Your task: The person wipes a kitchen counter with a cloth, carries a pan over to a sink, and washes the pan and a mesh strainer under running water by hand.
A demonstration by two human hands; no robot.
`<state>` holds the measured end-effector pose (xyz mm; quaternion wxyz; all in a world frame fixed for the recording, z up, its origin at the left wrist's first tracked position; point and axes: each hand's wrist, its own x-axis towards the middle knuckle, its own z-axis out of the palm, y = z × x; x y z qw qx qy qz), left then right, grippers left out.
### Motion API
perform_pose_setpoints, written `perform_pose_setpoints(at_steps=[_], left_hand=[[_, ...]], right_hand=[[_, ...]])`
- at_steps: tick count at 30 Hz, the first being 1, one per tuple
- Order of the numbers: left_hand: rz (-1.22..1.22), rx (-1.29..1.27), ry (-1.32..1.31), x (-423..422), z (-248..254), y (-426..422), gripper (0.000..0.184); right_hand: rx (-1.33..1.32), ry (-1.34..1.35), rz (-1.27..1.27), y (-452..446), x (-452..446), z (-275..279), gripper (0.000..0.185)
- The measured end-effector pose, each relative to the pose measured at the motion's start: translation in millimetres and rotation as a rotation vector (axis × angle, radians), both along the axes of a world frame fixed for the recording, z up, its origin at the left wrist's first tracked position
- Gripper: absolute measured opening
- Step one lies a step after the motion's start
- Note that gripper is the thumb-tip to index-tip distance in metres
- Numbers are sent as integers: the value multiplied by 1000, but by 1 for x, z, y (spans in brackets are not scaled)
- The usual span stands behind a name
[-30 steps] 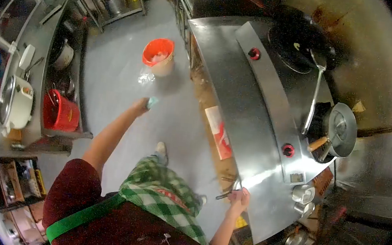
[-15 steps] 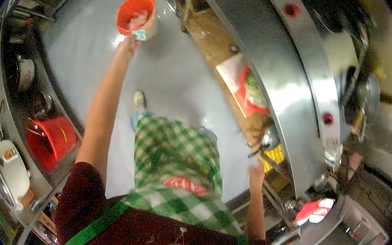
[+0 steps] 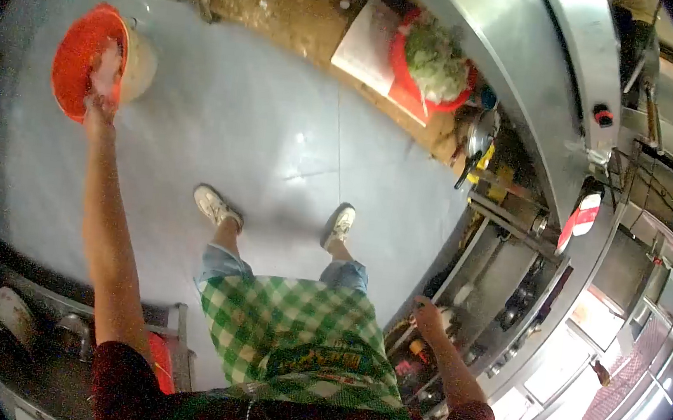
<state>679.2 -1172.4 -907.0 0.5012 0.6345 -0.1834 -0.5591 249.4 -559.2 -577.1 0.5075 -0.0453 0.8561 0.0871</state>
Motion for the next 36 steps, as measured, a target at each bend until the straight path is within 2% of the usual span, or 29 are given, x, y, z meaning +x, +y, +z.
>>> perform_pose_setpoints(at_steps=[2, 3, 7, 10, 11, 12, 14, 15, 16, 18, 19, 20, 21, 22, 23, 24, 25, 26, 28, 29, 31, 32, 34, 35, 36], left_hand=[[-74, 70, -153, -5, -24, 55, 35], [-97, 92, -165, -4, -37, 87, 35], [-118, 289, -230, 19, -81, 234, 38], [-104, 445, -234, 56, -93, 333, 49], [-87, 555, -220, 72, -99, 360, 45], [-67, 659, -205, 87, -100, 386, 41], [-173, 610, -224, 99, -64, 433, 35], [-198, 546, -241, 105, -52, 463, 31], [-213, 480, -265, 112, -38, 494, 28], [-172, 365, -447, 117, 7, 552, 27], [-126, 434, -360, 119, 19, 580, 26], [-68, 510, -272, 123, 40, 617, 26], [-55, 589, -196, 120, 61, 652, 27], [-39, 655, -112, 111, 82, 681, 27], [-3, 663, -57, 100, 102, 708, 27], [-19, 694, -119, 81, 126, 733, 31], [-181, 650, -213, 64, 122, 764, 36], [-348, 626, -309, 53, 129, 798, 40], [-300, 434, -417, 17, 147, 836, 43], [-159, 501, -390, 5, 164, 842, 45], [-193, 611, -300, 11, 221, 854, 41], [-228, 671, -286, 15, 258, 887, 39], [-312, 696, -514, 31, 331, 917, 35], [-33, 711, -498, 33, 332, 947, 34], [246, 712, -473, 37, 322, 975, 32]], right_hand=[[-49, 8, 16, 9, -2, -17, 38], [-18, -1, 146, 37, -15, -37, 38], [-101, 129, 344, 50, -17, -48, 40], [-47, 152, 303, 47, -19, -38, 47], [-318, 112, 447, 96, -38, -50, 56], [-193, 107, 404, 101, -39, -49, 62], [-422, 46, 518, 150, -58, -56, 63], [-386, -30, 249, 153, -58, -54, 65], [-271, -46, 68, 121, -46, -29, 59], [-477, -87, -33, 139, -42, -33, 54], [-583, -143, -82, 146, -45, -37, 53], [-595, -168, -30, 149, -47, -38, 51], [-414, -48, 218, 142, -44, -36, 54], [-487, 25, 414, 154, -58, -55, 52], [-581, -63, 265, 140, -53, -42, 51], [-630, -106, 353, 137, -70, -51, 50], [-666, -103, 347, 132, -84, -72, 48], [-617, -114, 415, 113, -86, -61, 47], [-524, -86, 518, 68, -84, -37, 44], [-533, -112, 561, 39, -90, -42, 42], [-530, -140, 623, -12, -116, -43, 38], [-446, -132, 640, -8, -104, -42, 32], [-514, -152, 658, -37, -56, -10, 28], [-544, -180, 607, -35, -23, 7, 27], [-611, -201, 753, -44, -9, -5, 28]])
